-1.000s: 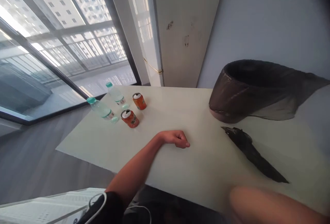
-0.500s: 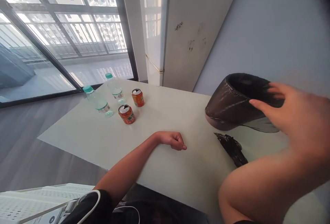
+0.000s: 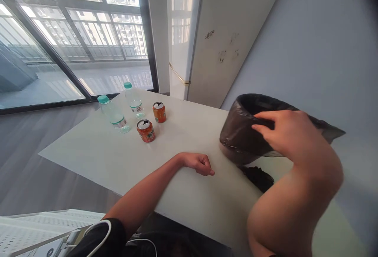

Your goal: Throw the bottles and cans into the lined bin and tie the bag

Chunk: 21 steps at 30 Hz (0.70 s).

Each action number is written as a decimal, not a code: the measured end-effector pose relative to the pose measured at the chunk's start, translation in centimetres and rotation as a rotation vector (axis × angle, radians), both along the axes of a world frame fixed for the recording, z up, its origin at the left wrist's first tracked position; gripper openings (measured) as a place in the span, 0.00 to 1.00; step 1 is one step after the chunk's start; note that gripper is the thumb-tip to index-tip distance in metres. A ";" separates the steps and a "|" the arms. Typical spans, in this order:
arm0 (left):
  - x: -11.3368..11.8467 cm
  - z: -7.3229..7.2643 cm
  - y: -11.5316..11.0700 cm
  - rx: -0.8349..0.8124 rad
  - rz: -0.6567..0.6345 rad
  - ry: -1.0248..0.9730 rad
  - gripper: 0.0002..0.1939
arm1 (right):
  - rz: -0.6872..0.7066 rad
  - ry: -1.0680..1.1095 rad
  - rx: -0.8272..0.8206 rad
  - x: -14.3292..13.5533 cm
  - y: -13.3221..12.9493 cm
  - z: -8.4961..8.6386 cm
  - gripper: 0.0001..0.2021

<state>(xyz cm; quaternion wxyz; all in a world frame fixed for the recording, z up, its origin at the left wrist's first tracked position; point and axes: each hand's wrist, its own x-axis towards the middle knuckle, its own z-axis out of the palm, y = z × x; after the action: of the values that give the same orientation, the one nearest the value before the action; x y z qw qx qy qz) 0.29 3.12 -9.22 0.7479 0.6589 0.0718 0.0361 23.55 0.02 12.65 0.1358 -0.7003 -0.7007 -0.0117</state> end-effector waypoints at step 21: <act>0.1 -0.2 0.5 -0.018 0.005 0.035 0.37 | 0.541 0.186 0.033 -9.1 0.2 -1.8 0.13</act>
<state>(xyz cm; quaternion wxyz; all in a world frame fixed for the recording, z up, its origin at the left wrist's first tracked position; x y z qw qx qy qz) 0.34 3.59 -9.38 0.7522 0.6527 0.0870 0.0255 14.47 0.25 10.89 0.2092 -0.4836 -0.8463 0.0780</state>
